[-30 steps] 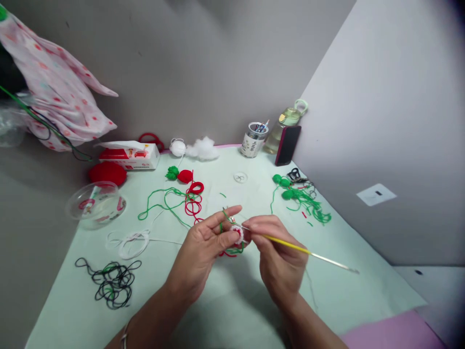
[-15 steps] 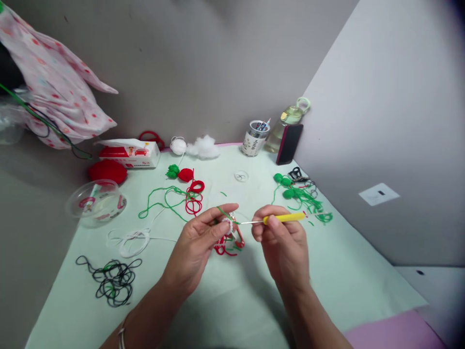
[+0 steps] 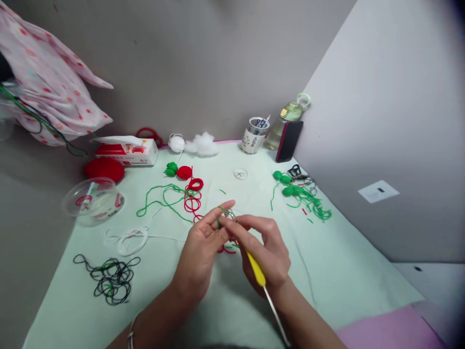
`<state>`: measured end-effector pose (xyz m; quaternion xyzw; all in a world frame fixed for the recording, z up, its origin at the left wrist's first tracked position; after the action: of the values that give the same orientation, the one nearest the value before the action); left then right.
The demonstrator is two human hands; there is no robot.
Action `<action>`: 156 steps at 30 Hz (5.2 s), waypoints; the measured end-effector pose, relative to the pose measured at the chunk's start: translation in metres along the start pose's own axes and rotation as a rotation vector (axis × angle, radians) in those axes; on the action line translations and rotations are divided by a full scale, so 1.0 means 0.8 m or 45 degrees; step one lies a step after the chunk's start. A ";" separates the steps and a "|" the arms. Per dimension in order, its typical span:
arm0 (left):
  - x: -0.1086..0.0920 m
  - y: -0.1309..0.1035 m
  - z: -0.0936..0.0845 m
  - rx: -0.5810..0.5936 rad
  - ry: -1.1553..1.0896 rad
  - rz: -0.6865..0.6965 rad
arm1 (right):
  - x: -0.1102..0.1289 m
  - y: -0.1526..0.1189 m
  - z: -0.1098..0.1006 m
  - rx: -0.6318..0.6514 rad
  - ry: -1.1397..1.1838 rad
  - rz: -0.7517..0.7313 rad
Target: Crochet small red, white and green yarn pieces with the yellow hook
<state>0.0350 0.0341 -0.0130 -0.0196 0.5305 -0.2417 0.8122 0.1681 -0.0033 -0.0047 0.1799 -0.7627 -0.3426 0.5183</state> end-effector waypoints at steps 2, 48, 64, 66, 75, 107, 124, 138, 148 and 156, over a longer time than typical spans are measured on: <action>-0.002 0.001 0.001 0.068 -0.102 -0.097 | -0.001 0.000 -0.003 -0.031 0.005 -0.008; -0.018 -0.010 -0.007 -0.123 0.473 0.318 | -0.008 0.009 -0.016 -0.103 0.803 0.451; -0.018 -0.015 -0.003 -0.405 0.643 0.530 | 0.004 0.002 -0.010 0.059 0.333 -0.026; -0.018 -0.016 -0.001 -0.398 0.598 0.488 | 0.004 -0.003 -0.007 0.024 0.285 -0.053; -0.017 -0.019 0.007 -0.271 0.406 0.352 | 0.006 0.007 -0.005 -0.120 0.432 0.080; -0.037 -0.016 -0.016 -0.211 1.098 0.660 | -0.004 0.022 -0.012 0.185 0.573 0.226; -0.042 -0.009 -0.017 -0.273 1.011 0.605 | 0.006 0.006 -0.015 0.216 0.030 -0.255; -0.044 -0.011 -0.010 0.001 0.575 0.284 | 0.009 0.002 -0.017 0.201 -0.114 -0.366; -0.031 -0.010 -0.001 -0.124 0.438 0.266 | 0.006 0.002 -0.013 0.173 -0.149 -0.370; -0.032 -0.009 -0.006 0.174 0.144 0.092 | 0.012 -0.006 -0.019 0.174 -0.281 -0.487</action>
<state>0.0201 0.0396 0.0083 0.0689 0.5582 -0.2487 0.7885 0.1781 -0.0179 0.0020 0.3172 -0.7881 -0.3998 0.3442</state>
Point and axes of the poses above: each hand's wrist, its own y-axis towards the middle knuckle, its own z-axis out of the palm, x = y × z, the point moved 2 cm from there along y, towards the middle knuckle, and after that the axes turned 14 degrees about y, right-handed, at the moved point
